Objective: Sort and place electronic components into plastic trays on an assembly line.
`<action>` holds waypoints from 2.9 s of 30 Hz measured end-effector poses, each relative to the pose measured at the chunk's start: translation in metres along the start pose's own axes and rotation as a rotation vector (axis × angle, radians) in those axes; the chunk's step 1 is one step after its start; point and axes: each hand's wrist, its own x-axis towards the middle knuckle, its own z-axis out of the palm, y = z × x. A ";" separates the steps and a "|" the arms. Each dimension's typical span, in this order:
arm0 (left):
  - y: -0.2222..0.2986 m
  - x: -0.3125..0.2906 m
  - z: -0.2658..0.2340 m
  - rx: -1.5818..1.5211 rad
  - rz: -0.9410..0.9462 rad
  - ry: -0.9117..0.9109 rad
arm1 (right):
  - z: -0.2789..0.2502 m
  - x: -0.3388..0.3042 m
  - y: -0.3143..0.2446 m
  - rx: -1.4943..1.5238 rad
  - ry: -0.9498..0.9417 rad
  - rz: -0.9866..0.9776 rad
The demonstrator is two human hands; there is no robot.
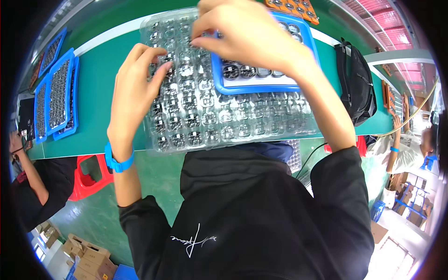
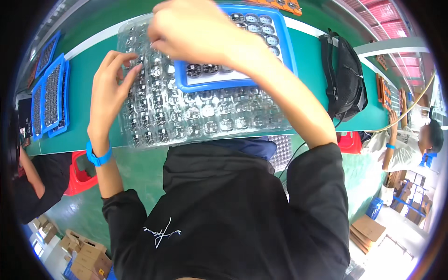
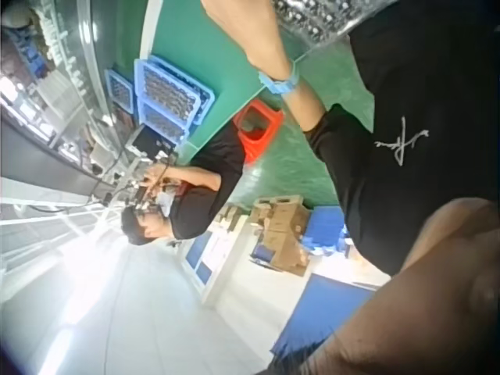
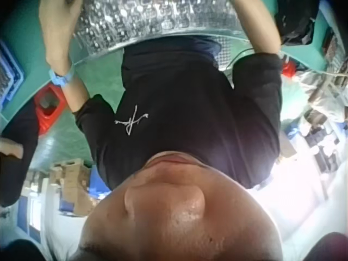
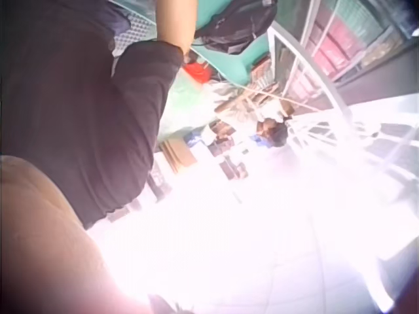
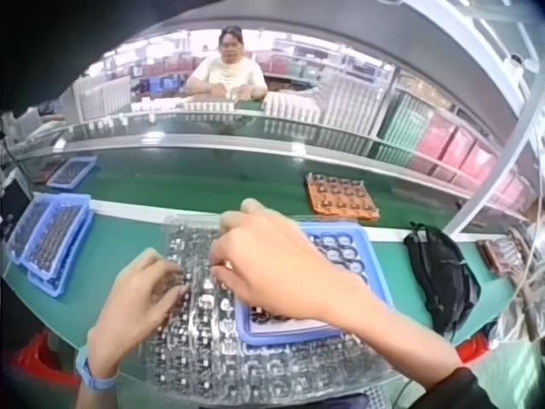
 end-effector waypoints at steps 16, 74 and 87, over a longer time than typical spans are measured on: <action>0.090 0.048 0.026 -0.183 0.346 -0.064 | -0.026 -0.122 0.054 -0.024 0.085 0.063; 0.046 -0.020 -0.018 -0.169 -0.211 0.068 | 0.029 -0.059 -0.044 0.166 0.251 0.263; 0.037 -0.017 -0.006 -0.100 -0.229 -0.031 | 0.033 -0.040 -0.037 0.209 0.305 0.190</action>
